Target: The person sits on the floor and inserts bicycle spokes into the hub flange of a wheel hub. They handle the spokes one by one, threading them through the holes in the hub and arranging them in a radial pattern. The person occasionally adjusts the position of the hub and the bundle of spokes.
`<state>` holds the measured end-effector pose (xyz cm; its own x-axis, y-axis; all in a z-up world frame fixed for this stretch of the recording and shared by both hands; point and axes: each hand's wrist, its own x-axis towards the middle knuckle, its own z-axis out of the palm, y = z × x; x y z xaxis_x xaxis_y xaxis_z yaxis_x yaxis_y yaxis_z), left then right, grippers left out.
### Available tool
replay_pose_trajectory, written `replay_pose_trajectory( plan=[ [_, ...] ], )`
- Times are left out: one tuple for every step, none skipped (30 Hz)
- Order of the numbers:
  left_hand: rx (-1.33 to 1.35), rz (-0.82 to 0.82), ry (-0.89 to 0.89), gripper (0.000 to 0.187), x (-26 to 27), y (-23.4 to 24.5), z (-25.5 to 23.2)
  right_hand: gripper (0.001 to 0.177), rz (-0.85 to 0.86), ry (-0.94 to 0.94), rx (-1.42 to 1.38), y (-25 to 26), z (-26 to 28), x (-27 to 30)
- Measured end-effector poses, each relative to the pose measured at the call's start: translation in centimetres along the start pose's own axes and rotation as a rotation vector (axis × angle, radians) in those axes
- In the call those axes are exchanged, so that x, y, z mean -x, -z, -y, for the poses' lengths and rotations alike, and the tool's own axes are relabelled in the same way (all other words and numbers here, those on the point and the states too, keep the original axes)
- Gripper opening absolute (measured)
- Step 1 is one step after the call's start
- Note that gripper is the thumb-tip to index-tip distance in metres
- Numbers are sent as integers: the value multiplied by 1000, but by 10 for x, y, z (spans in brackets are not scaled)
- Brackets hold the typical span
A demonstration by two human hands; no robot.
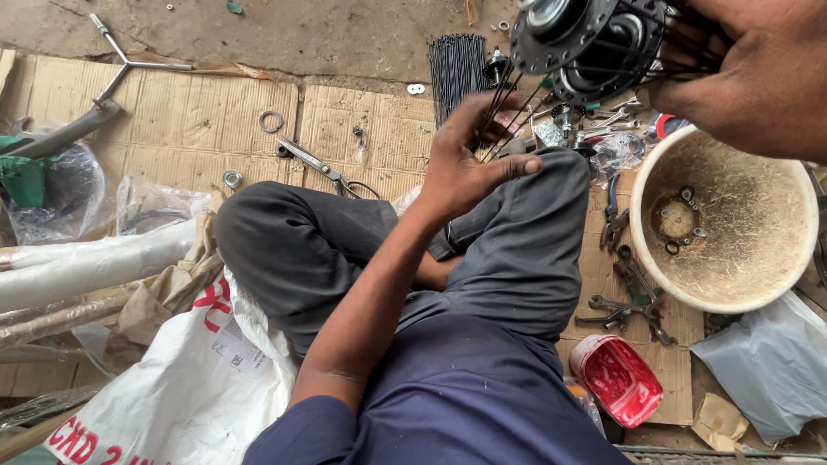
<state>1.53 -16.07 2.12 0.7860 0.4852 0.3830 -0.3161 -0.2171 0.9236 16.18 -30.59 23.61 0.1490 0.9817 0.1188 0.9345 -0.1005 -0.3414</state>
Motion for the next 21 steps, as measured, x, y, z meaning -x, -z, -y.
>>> replay_pose_trajectory(
  plan=[
    [-22, -55, -46, 88, 0, -1, 0, 54, 6, 5, 0, 1, 2, 0],
    [-43, -110, -87, 92, 2, -4, 0, 56, 17, 7, -4, 0, 5, 0],
    [-33, -96, -85, 90, 1, -8, 2, 57, 24, -15, -13, -2, 8, -2],
    [-20, -76, -91, 89, -5, -14, 5, 59, 25, -41, -16, -4, 11, -2],
    [-7, -57, -96, 88, -8, -21, 7, 60, 26, -67, -19, -3, 13, -3],
    [-31, -83, -123, 87, -9, -27, 9, 63, 28, -57, 12, -2, 15, -4],
    [-55, -109, -150, 86, -9, -34, 11, 65, 31, -48, 43, 0, 17, -4],
    [-81, -137, -173, 86, -8, -40, 13, 68, 36, -36, 70, 0, 19, -5],
    [-42, -140, -191, 79, -11, -45, 18, 67, 27, -18, 58, 0, 22, -6],
    [-3, -145, -204, 73, -13, -49, 25, 67, 22, -1, 43, 0, 25, -5],
    [36, -150, -216, 66, -15, -53, 33, 66, 18, 17, 27, 1, 29, -4],
    [13, -161, -140, 57, -16, -57, 41, 67, 21, 20, 71, 3, 31, -4],
    [-9, -171, -63, 48, -17, -59, 48, 68, 24, 22, 114, 6, 32, -3],
    [-30, -176, 11, 39, -19, -60, 54, 69, 23, 22, 161, 8, 33, -2],
    [-44, -190, -7, 37, -25, -55, 60, 71, 34, -39, 94, 9, 33, -1],
    [-57, -201, -22, 35, -29, -44, 64, 72, 45, -105, 24, 10, 33, 3],
    [-70, -212, -37, 34, -30, -32, 64, 73, 56, -170, -46, 10, 31, 6],
    [-55, -184, -111, 38, -27, -20, 59, 71, 39, -123, -77, 9, 29, 8],
    [-40, -155, -185, 44, -24, -6, 52, 69, 22, -77, -108, 9, 28, 11],
    [-29, -125, -267, 50, -26, 6, 42, 66, 0, -25, -136, 9, 25, 11],
    [-19, -60, -283, 52, -26, 12, 31, 67, 0, -50, -146, 9, 23, 10]
  ],
)
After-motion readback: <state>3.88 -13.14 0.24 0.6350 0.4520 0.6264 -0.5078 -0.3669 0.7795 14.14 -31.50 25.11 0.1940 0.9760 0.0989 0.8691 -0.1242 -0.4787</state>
